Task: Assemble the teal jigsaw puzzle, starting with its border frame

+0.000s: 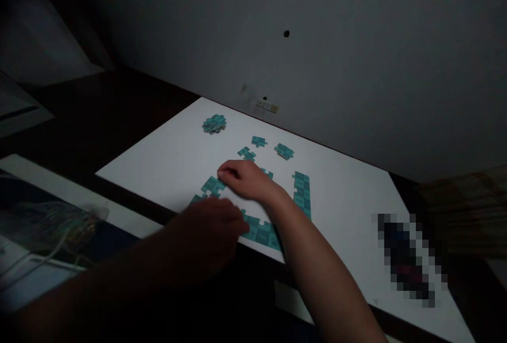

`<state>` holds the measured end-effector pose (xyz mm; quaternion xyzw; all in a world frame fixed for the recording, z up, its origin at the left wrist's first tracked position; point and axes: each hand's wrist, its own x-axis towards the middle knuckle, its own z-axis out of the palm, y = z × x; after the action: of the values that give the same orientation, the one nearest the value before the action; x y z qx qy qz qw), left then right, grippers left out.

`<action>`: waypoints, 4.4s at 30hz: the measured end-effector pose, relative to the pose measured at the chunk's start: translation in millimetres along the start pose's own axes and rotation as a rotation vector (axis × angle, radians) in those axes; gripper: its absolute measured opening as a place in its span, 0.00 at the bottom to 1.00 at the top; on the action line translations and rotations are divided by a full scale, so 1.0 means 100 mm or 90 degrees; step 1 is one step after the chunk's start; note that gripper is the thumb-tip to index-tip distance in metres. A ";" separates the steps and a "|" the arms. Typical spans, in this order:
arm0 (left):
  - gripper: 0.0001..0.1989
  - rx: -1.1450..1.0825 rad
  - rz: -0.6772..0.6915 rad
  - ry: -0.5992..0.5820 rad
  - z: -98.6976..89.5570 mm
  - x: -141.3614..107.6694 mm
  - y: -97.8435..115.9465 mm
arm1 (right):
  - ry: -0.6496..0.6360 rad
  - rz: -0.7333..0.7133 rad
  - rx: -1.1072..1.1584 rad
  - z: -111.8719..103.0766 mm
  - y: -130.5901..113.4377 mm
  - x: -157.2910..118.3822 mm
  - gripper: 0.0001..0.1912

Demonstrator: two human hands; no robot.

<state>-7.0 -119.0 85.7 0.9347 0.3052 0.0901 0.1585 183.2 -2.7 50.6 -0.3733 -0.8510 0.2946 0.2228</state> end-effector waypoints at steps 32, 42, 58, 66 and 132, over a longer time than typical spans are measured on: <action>0.42 0.056 -0.272 0.248 1.06 -0.52 0.21 | 0.048 0.134 -0.099 0.42 -0.19 0.04 0.15; 0.28 0.086 -0.275 0.220 0.70 -0.46 0.19 | 0.032 0.099 -0.179 0.26 -0.11 -0.15 0.24; 0.34 0.125 -0.259 0.157 0.78 -0.50 0.13 | 0.130 0.122 0.114 0.35 -0.12 -0.05 0.21; 0.34 0.110 -0.257 0.156 0.83 -0.51 0.10 | 0.076 0.074 0.020 0.30 -0.15 -0.07 0.19; 0.33 0.142 -0.291 0.253 0.94 -0.44 -0.13 | 0.255 0.225 0.214 0.27 0.24 0.22 0.10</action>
<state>-24.0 -158.5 -9.8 0.8177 0.5401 0.1990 0.0088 165.3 18.5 18.1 -0.5244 -0.6515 0.3857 0.3896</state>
